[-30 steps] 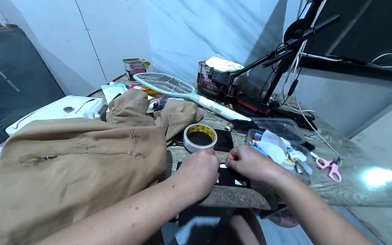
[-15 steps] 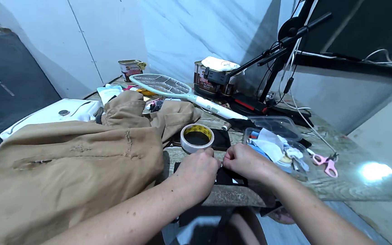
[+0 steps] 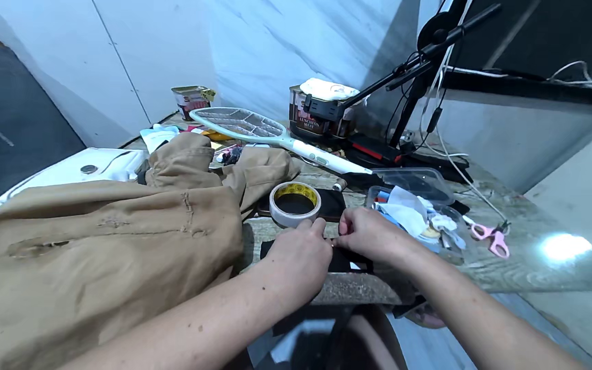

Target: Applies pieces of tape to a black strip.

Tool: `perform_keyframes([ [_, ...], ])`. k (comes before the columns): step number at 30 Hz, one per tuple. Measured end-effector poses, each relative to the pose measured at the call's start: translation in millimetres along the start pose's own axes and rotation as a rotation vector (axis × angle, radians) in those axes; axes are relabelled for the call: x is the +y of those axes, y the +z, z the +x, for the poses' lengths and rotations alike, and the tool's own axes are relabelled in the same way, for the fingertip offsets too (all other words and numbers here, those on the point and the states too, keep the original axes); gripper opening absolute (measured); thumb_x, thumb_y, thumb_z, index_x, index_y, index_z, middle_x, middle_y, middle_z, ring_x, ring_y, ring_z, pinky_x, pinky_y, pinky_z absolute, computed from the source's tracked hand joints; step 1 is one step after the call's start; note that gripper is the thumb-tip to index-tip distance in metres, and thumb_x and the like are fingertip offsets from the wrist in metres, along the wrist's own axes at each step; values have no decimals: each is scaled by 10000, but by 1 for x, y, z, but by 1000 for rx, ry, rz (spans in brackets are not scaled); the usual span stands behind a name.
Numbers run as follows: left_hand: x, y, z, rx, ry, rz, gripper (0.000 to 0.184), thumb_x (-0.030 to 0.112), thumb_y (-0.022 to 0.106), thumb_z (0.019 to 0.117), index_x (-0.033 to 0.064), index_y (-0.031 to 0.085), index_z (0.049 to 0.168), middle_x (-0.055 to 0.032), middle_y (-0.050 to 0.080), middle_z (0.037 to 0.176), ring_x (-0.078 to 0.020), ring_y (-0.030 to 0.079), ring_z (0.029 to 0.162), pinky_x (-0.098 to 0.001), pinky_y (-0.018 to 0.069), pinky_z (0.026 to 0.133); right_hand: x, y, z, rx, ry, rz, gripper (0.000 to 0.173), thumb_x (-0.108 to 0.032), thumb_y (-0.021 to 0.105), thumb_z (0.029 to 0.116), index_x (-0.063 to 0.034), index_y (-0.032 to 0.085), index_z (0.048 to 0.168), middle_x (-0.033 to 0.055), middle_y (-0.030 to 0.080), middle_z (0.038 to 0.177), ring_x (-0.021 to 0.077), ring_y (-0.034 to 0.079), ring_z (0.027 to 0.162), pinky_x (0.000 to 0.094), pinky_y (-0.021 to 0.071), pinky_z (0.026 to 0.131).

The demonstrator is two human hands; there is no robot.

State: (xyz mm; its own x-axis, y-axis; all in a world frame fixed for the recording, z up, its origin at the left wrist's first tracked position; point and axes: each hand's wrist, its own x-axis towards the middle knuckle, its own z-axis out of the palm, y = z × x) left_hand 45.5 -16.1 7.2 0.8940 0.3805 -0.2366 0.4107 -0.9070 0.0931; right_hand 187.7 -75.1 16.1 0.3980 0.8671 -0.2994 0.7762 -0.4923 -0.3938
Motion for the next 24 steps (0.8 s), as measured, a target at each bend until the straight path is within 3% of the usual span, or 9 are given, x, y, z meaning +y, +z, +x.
perform_keyframes([
  [2,1,-3,0,-26,1,11,353,70,463,1058,75,646,1360,-172,556,1341,-338,556,1240,-456,508,952,1,1,0,9,2,12,253,-208,747,947,-20,636,1074,129,636,911,249,636,847,429,529,765],
  [9,2,-1,-1,-27,8,20,354,57,477,1048,61,637,1363,-166,562,1348,-331,555,1254,-444,517,946,2,1,-1,17,-5,21,129,-104,702,958,-29,633,1036,114,625,877,227,623,803,402,521,725],
  [13,-9,-6,2,-35,32,-79,338,97,489,1062,88,665,1350,-133,575,1363,-295,549,1269,-425,480,1031,2,1,-2,34,-24,-1,79,-61,669,959,-30,641,1026,123,630,886,236,630,824,414,524,735],
  [17,-21,-18,-3,-79,59,-189,477,12,445,1035,119,539,1491,-129,573,1399,-273,559,1293,-443,465,1066,-5,-1,-9,6,-19,-59,161,-72,556,1028,-27,642,1156,146,657,999,258,649,939,437,525,830],
  [19,-27,-28,-12,-51,62,-256,533,4,460,1032,154,483,1543,-125,615,1387,-266,596,1258,-457,476,1046,-6,-3,-11,2,-24,-65,179,-59,529,1034,-32,648,1165,142,663,1024,254,652,963,434,524,851],
  [21,-39,-40,-21,62,66,-296,465,5,514,1025,149,586,1461,-103,673,1307,-235,649,1160,-433,512,991,-4,-5,-12,1,-34,-48,178,-70,520,1045,-36,653,1158,133,664,1028,239,656,940,424,530,852],
  [24,-63,-57,-24,309,75,-256,302,-21,598,973,89,736,1218,-111,717,1165,-217,688,986,-406,556,885,4,-7,-11,11,-60,25,187,-90,500,1059,-41,658,1148,126,675,1016,216,674,870,411,553,822],
])
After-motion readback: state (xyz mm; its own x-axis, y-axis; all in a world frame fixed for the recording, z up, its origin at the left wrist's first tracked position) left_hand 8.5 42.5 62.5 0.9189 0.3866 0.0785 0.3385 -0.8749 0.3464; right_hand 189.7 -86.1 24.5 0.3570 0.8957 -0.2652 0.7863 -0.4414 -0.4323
